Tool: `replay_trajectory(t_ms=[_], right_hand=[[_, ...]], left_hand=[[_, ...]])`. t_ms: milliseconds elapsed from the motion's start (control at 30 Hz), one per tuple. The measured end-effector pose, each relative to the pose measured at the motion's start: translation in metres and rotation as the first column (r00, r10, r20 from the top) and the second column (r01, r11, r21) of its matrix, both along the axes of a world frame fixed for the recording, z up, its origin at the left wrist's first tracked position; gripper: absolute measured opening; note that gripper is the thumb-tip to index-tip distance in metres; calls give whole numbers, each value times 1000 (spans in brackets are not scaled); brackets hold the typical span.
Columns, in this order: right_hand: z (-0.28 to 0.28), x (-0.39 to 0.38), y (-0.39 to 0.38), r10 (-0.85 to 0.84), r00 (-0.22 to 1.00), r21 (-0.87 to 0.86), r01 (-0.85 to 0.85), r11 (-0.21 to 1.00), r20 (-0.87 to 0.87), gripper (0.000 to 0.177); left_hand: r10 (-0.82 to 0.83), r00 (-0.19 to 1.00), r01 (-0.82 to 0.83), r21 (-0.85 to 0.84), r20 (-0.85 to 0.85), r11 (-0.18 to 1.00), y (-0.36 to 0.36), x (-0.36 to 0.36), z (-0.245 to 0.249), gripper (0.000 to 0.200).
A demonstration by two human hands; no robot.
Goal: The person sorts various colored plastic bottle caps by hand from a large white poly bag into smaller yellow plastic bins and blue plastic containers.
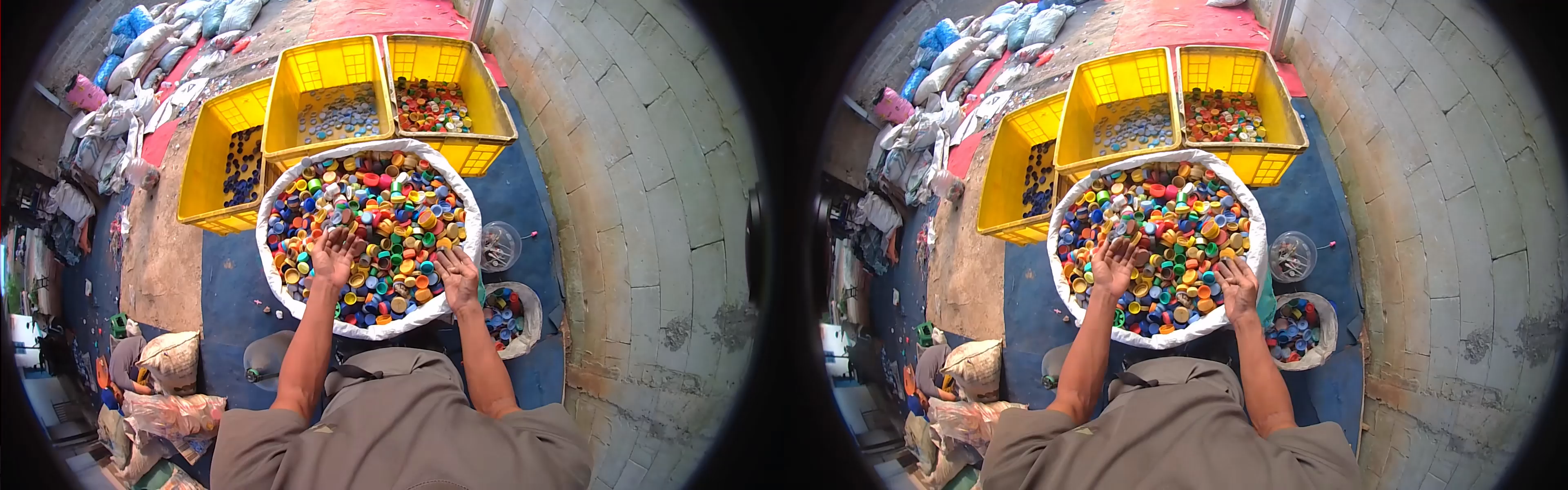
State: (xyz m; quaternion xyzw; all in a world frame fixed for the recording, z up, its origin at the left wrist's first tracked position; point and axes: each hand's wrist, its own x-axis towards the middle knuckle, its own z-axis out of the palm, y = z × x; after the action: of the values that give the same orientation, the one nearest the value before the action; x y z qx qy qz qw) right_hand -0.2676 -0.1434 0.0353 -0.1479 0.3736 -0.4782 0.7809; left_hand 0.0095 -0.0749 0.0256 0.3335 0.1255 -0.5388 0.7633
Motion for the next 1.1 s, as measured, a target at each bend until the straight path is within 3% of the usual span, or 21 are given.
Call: replay_trajectory(t_ms=[100,167,233,300,400,433,500,633,767,867,1100], right_hand=[[-11,4,28,108,954,-29,-121,992,-281,49],[-15,12,44,183,825,-74,-261,962,-535,41],[-28,22,54,176,742,-160,-358,920,-647,29],[-34,35,59,102,638,-266,-454,850,-763,24],[-32,50,60,11,466,-289,-566,772,-885,21],[-33,54,57,-59,358,-285,-620,731,-932,19],[-33,61,52,-313,232,-379,-718,584,-921,23],[-33,74,35,-456,112,-364,-777,513,-883,40],[-37,82,24,-464,53,-303,-821,484,-884,53],[-36,88,20,-473,35,-279,-845,457,-881,61],[-50,87,17,-526,-43,-227,-871,437,-849,55]], left_hand=[[-9,1000,5,133,30,991,50,-5,-14,25],[-36,997,24,167,69,986,75,-13,-24,22],[-34,995,13,223,89,975,89,-21,-23,21],[-30,996,8,264,79,964,100,-27,-21,20],[-34,997,17,247,64,969,112,-32,-28,17],[-39,998,25,233,57,972,116,-34,-27,16],[-69,995,46,262,78,964,123,-39,-24,15],[-92,992,59,320,89,945,135,-49,-9,13],[-111,989,75,320,98,944,146,-49,-16,20],[-112,988,72,321,108,944,146,-49,-14,15],[-197,971,139,353,133,925,137,-55,-8,14]])
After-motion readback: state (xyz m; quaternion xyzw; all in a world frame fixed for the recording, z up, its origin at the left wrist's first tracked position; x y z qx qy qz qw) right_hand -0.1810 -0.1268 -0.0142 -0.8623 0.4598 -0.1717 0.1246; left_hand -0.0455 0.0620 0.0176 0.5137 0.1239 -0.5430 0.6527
